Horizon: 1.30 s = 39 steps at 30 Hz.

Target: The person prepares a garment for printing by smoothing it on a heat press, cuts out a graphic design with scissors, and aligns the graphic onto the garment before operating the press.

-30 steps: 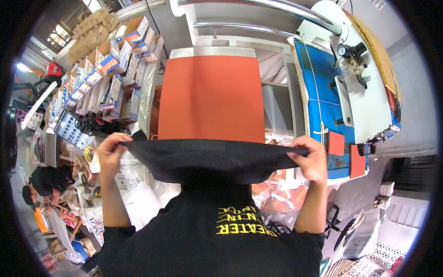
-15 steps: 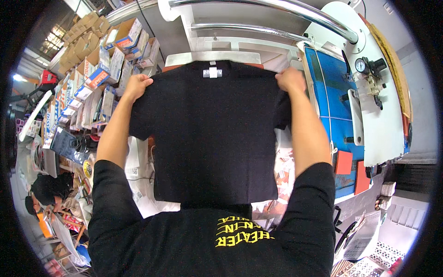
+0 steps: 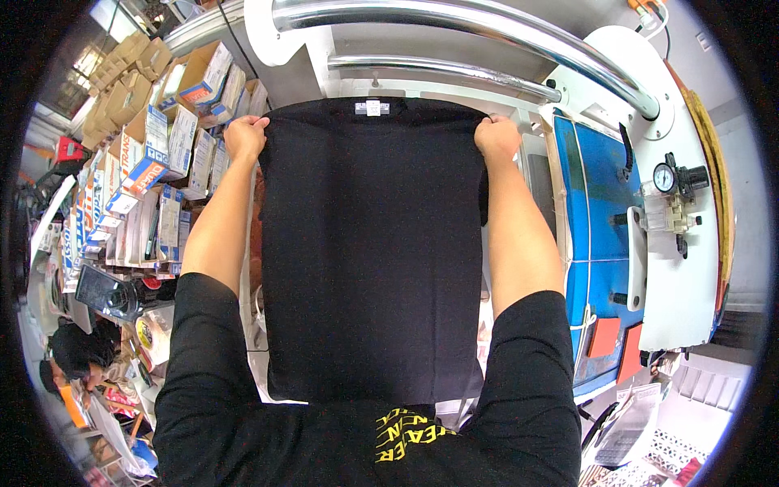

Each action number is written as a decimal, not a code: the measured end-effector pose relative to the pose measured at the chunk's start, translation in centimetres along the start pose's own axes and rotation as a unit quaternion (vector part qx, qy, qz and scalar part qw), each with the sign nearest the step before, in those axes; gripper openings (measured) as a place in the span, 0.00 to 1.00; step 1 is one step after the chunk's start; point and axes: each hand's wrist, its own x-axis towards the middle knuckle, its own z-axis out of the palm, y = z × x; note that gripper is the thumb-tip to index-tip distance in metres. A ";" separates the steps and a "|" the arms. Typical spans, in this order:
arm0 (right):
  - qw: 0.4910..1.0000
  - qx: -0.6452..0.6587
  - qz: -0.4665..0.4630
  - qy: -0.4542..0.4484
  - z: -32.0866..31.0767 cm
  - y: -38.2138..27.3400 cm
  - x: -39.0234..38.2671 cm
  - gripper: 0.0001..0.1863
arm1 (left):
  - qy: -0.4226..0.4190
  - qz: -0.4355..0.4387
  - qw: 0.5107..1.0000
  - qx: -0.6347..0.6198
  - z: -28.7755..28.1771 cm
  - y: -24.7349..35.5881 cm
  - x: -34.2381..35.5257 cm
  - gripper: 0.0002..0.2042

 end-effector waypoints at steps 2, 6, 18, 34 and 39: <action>0.988 -0.136 -0.078 0.016 0.7 -2.8 -3.4 0.12 | 0.039 0.060 0.997 0.002 0.7 -0.2 -1.7 0.13; 0.892 -0.166 -0.383 -0.176 1.9 -8.3 -14.3 0.25 | -0.093 0.381 0.920 -0.020 2.6 4.1 -11.5 0.13; 0.904 -0.226 -0.322 -0.169 -1.8 -2.1 -27.3 0.36 | -0.162 0.455 0.864 0.142 -3.1 -0.5 -24.6 0.28; 0.795 0.426 0.264 -0.341 -17.0 19.8 -40.3 0.17 | -0.461 -0.176 0.809 -0.320 -16.7 -27.8 -37.1 0.10; 0.785 0.501 0.263 -0.253 -17.5 22.4 -41.4 0.13 | -0.334 -0.207 0.774 -0.496 -17.4 -30.2 -37.7 0.08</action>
